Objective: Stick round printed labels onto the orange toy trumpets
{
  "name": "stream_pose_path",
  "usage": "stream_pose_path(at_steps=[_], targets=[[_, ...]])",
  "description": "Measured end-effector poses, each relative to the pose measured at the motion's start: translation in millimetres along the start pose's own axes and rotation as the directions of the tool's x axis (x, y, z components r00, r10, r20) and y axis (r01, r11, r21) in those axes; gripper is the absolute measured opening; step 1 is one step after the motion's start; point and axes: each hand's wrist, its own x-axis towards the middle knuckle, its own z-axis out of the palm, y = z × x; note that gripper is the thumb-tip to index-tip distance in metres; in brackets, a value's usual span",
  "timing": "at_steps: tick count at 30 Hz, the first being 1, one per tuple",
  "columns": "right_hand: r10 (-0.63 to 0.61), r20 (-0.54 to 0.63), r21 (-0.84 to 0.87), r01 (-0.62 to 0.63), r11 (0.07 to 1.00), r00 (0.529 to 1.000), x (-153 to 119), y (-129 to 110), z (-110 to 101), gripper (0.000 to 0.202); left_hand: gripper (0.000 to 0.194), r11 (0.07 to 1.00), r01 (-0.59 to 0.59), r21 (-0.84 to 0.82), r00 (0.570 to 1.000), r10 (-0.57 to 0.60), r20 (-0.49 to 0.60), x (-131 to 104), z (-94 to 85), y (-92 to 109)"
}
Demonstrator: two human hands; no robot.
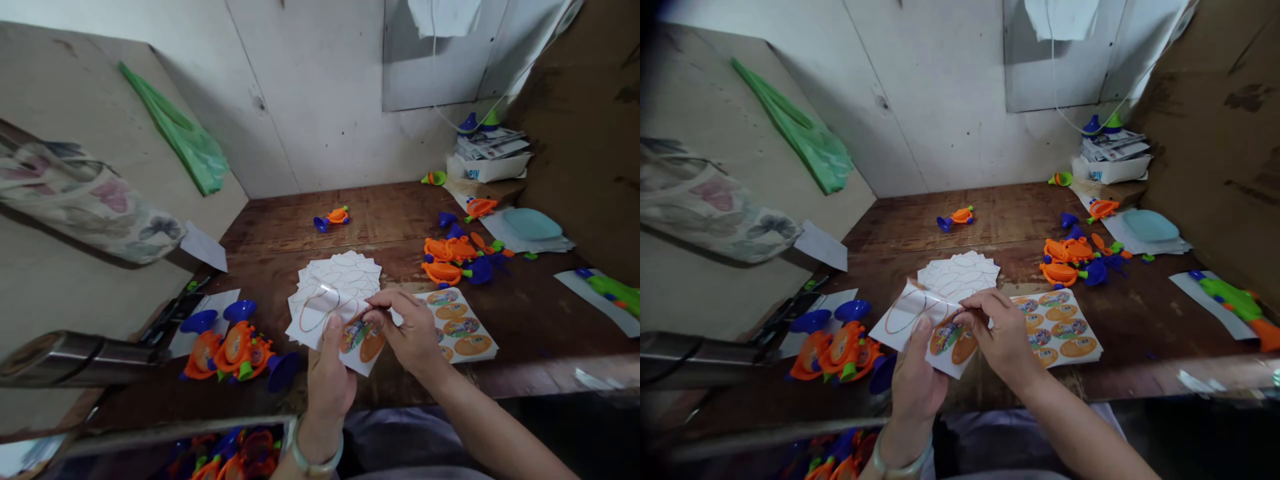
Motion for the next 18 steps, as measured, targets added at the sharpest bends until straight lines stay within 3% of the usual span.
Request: stream_pose_path(at_steps=[3,6,10,13,15,18], targets=[[-0.084,-0.121,-0.080,0.075,0.994,0.989,-3.4,0.2,3.5,0.009,0.055,1.000,-0.003,-0.027,1.000,0.002,-0.031,-2.6,2.1,-2.2],[-0.164,-0.164,-0.137,0.142,0.980,0.973,-6.1,1.3,6.4,0.008,0.058,0.998,0.022,-0.063,0.997,-0.026,-0.074,-4.6,3.3,-3.4],[-0.278,-0.079,-0.141,0.266,0.954,0.957,-7.6,-4.8,-1.1,0.020,0.055,0.995,0.079,-0.060,0.996,-0.081,-0.037,3.0,-0.1,3.2],[-0.355,-0.012,0.021,0.355,0.934,0.935,-10.7,-13.0,-13.4,0.027,0.054,0.992,0.109,-0.064,0.994,-0.109,0.005,14.0,-4.6,12.5],[-0.288,-0.063,0.076,0.293,0.953,0.955,-13.2,-14.7,-19.6,0.028,0.054,0.994,0.077,-0.074,0.997,-0.076,0.011,18.0,-5.8,16.6],[-0.098,-0.098,-0.035,0.095,0.995,0.990,-15.7,-9.2,-20.5,0.011,0.056,0.997,0.026,-0.068,0.999,-0.028,-0.037,15.4,-3.4,16.5]])
